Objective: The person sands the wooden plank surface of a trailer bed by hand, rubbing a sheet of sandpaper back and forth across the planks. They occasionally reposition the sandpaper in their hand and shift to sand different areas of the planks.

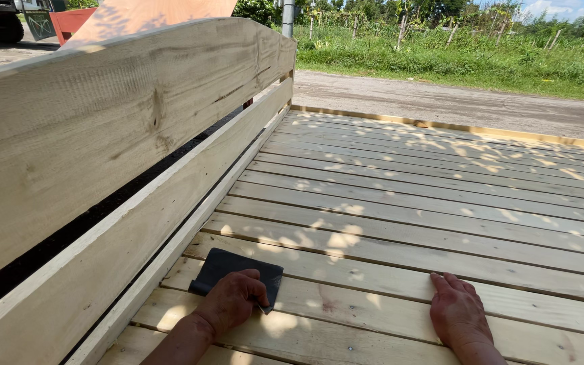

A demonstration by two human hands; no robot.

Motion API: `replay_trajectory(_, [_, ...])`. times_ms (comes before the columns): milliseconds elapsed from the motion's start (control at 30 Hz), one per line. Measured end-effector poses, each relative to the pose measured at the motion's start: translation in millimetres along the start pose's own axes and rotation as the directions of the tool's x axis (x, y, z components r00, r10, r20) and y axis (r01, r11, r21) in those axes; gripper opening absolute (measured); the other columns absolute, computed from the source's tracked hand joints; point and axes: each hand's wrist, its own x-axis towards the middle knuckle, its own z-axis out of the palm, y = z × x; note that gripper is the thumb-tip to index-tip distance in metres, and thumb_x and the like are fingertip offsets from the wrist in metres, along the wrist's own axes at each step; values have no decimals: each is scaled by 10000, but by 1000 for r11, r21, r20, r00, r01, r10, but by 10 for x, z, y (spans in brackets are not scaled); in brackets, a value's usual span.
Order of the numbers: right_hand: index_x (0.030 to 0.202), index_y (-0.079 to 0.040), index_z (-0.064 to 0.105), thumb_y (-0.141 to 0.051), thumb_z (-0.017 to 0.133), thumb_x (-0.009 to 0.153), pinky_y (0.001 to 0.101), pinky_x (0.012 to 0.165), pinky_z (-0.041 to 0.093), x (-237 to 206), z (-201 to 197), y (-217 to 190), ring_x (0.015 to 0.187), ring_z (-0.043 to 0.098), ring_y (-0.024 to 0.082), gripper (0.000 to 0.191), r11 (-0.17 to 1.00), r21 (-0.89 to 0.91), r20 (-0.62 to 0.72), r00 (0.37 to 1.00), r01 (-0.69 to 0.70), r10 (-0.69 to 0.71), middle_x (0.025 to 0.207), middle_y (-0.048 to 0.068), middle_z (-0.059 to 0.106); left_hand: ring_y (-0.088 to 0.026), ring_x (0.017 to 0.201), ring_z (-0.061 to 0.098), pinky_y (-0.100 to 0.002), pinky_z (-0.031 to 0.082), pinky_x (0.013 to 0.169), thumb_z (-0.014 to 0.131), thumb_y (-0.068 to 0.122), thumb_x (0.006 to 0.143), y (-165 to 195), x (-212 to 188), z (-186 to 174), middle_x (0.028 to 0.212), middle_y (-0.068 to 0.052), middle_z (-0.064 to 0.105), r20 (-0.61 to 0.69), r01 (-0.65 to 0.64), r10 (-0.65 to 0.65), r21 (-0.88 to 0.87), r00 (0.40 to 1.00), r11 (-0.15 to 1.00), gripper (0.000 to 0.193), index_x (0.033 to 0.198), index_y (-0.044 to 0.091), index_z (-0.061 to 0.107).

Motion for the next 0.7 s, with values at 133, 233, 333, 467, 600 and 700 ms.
replay_trajectory(133, [1510,-310,495,-303,422,1024,359,1254,282,-46,-33,-28,1524,322,209,491,1000,1,27,999,-21,21,1627,-39,407,-264,854,651,-391,535,697,688,-27,737,376,31,318,810,-37,604,-23,-148,154,167,988,975,165,727,126,750])
replay_trajectory(233, [1507,-314,499,-301,425,1023,359,1255,281,-48,-65,-38,1526,318,208,489,1000,20,27,999,-23,23,1630,-39,402,-276,974,626,-395,540,804,695,-2,741,923,203,848,886,-22,626,24,-336,337,156,941,929,130,747,123,732])
replay_trajectory(333, [1500,-308,506,-304,433,1022,360,1249,288,-41,-86,-12,1524,320,209,483,999,45,25,999,-21,20,1631,-42,401,-265,1025,609,-395,532,846,684,11,778,995,213,921,932,-9,621,65,-268,261,150,963,952,128,759,129,730])
replay_trajectory(467, [1492,-312,514,-310,450,1010,357,1251,286,-31,-52,10,1518,328,209,487,1000,31,18,1000,-4,3,1621,-46,411,-215,910,644,-340,562,780,699,-50,774,363,57,332,887,-19,599,51,-21,19,29,999,999,155,767,99,740])
replay_trajectory(600, [1487,-291,527,-301,443,1018,362,1246,300,-36,2,26,1505,356,223,476,999,34,-23,1000,20,-19,1606,-31,442,-156,764,667,-276,563,704,750,-82,740,-43,37,-42,820,-7,622,36,73,-72,-23,997,997,188,764,100,789])
replay_trajectory(700, [1483,-289,532,-300,443,1019,360,1247,303,-24,17,25,1505,366,212,473,1000,11,-33,999,18,-18,1599,-27,454,-181,770,693,-302,586,704,660,-118,717,131,83,76,812,-15,636,-1,72,-72,-90,997,993,263,746,105,795])
